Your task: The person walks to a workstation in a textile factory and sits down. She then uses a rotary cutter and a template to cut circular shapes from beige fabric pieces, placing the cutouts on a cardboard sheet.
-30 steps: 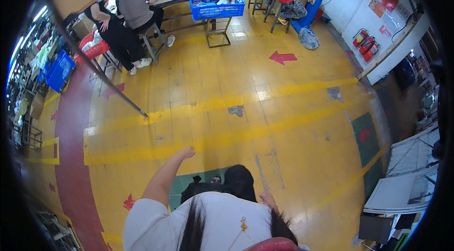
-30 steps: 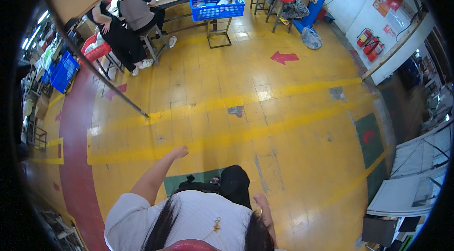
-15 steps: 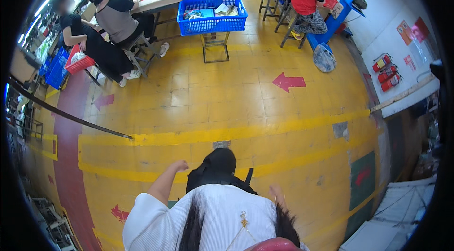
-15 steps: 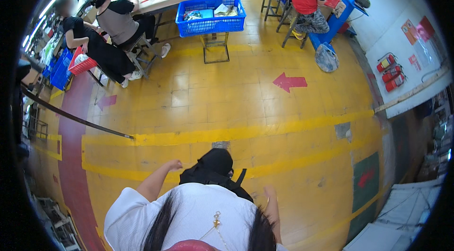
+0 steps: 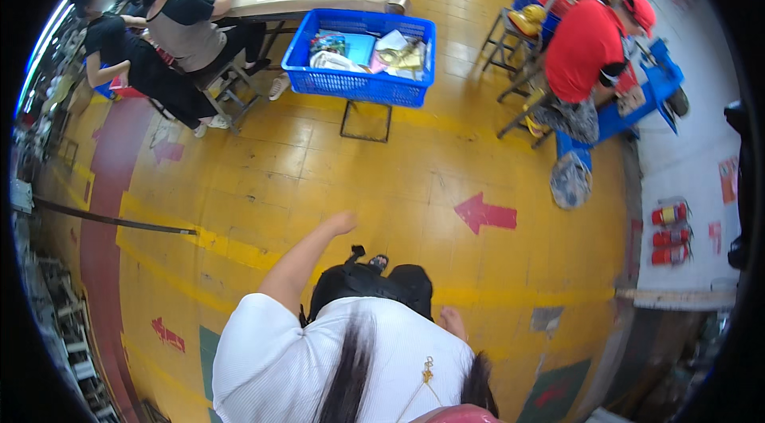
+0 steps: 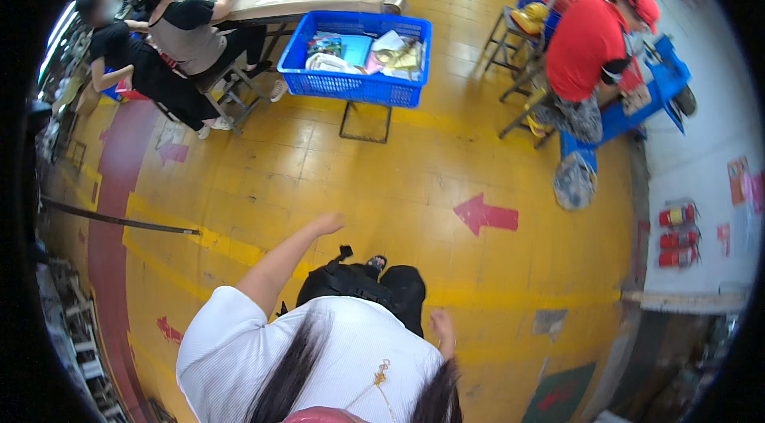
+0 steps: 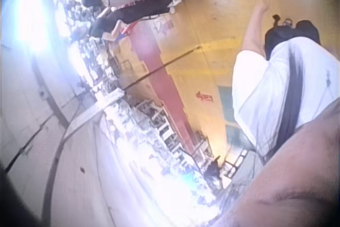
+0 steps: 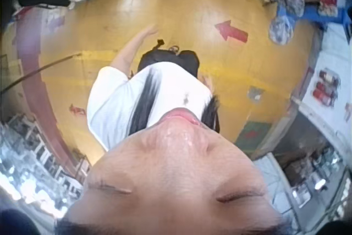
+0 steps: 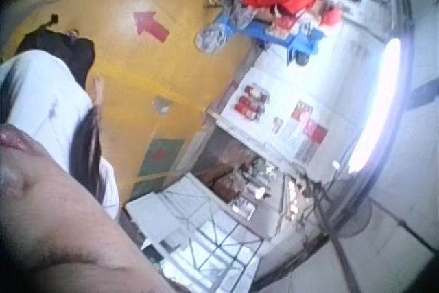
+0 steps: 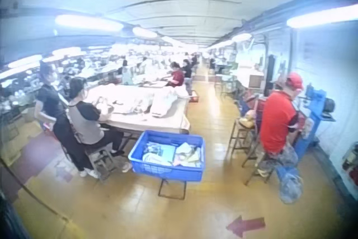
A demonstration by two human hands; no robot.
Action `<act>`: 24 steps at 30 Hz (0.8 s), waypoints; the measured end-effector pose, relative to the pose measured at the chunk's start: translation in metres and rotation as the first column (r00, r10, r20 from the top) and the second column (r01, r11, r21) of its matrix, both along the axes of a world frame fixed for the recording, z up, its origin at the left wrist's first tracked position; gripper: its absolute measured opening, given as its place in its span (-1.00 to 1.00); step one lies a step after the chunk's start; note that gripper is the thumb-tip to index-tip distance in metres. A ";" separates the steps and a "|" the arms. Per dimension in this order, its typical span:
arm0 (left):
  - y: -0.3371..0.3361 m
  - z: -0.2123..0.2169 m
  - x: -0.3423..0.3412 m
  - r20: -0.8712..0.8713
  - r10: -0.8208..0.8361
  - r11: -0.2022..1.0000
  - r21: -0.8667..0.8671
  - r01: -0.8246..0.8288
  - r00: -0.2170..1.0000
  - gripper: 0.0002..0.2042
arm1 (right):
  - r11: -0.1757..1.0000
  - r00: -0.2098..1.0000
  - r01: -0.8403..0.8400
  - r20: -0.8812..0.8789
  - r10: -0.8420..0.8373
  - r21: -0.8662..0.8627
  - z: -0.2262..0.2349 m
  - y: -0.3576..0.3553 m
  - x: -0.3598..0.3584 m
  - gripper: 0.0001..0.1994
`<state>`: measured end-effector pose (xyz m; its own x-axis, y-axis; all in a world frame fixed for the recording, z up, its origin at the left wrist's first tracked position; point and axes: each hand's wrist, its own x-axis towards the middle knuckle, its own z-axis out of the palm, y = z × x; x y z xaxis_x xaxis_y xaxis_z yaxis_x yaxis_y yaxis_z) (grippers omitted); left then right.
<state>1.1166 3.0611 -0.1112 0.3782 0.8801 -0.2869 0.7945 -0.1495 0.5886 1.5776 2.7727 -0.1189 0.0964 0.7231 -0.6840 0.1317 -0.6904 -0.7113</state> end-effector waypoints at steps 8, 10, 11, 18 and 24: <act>0.264 0.081 0.201 0.170 0.036 0.997 -0.069 -0.025 0.985 -0.57 | 0.957 0.975 -0.120 0.149 0.164 -0.265 -0.014 0.170 0.169 -0.83; 0.295 0.066 0.220 -0.069 0.135 0.957 -0.250 -0.149 0.988 -0.62 | 0.959 0.969 -0.121 0.178 0.169 -0.256 -0.004 0.244 0.230 -0.83; 0.291 0.032 0.202 -0.181 0.133 0.931 -0.314 -0.186 0.974 -0.61 | 0.954 0.958 -0.188 0.169 0.230 -0.233 -0.001 0.299 0.254 -0.82; 0.312 -0.036 0.192 -0.367 0.019 0.784 -0.572 -0.242 0.930 -0.63 | 0.908 0.861 -0.415 0.297 0.413 -0.062 -0.013 0.701 0.395 -0.79; 0.479 0.031 0.235 -0.265 0.292 0.094 -0.948 -0.304 0.919 -0.48 | 0.936 0.984 -0.135 0.155 0.088 0.324 0.030 0.998 0.356 -0.77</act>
